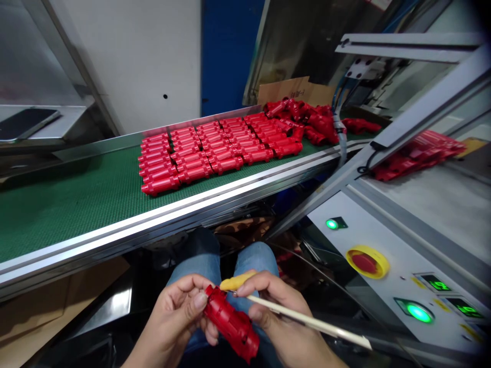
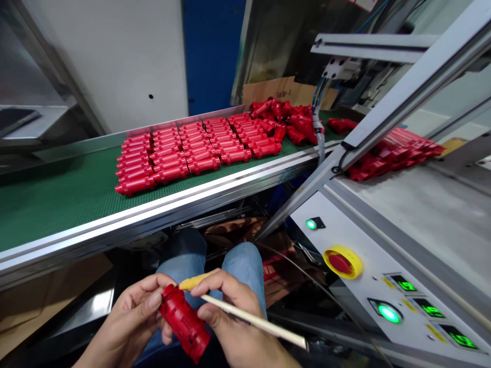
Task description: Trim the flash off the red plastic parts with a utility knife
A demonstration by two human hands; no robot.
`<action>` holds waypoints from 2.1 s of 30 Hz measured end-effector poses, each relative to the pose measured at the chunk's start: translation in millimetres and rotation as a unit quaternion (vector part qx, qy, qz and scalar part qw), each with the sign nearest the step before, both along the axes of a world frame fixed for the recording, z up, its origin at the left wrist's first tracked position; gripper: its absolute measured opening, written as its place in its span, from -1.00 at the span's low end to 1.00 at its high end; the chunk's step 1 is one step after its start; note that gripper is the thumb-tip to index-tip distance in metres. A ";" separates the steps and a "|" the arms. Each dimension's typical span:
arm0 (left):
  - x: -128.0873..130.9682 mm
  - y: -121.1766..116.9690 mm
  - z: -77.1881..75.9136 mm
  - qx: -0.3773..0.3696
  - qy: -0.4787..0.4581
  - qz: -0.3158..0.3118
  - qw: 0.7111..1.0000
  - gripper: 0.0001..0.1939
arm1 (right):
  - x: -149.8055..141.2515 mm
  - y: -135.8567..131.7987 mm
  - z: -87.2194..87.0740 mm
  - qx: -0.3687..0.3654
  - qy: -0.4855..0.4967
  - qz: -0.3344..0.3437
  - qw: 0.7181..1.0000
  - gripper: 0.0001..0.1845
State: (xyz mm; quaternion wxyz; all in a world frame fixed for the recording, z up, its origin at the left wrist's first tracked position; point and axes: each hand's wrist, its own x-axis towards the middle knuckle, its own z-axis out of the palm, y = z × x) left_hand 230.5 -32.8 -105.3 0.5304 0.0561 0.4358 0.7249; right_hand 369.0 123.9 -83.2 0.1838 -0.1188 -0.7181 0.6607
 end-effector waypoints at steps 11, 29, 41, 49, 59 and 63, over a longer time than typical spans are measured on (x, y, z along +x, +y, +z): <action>-4.6 -3.6 -9.6 0.046 -0.008 -0.027 0.999 -0.64 | -7.6 -7.4 -18.8 -0.449 0.045 0.029 0.892 -0.80; -6.9 -4.9 -8.0 0.062 -0.008 -0.014 0.998 -0.66 | -3.4 -1.4 -18.0 -0.488 0.068 0.092 0.865 -0.79; -15.9 -12.3 1.4 -0.020 0.175 0.166 0.970 -0.66 | -1.7 19.9 -4.0 -0.119 -0.240 -0.062 0.962 -0.40; -4.3 0.7 1.4 -0.030 0.253 0.119 0.960 -0.66 | -19.6 -7.7 -17.9 -0.208 -0.243 -0.005 0.947 -0.33; -6.2 0.1 0.3 -0.070 0.178 0.145 0.971 -0.61 | -2.1 11.7 7.8 0.310 0.062 -0.026 0.948 -0.59; -7.0 2.6 -2.0 -0.034 0.107 0.149 0.982 -0.60 | -5.8 7.0 5.2 0.298 0.096 -0.006 0.950 -0.60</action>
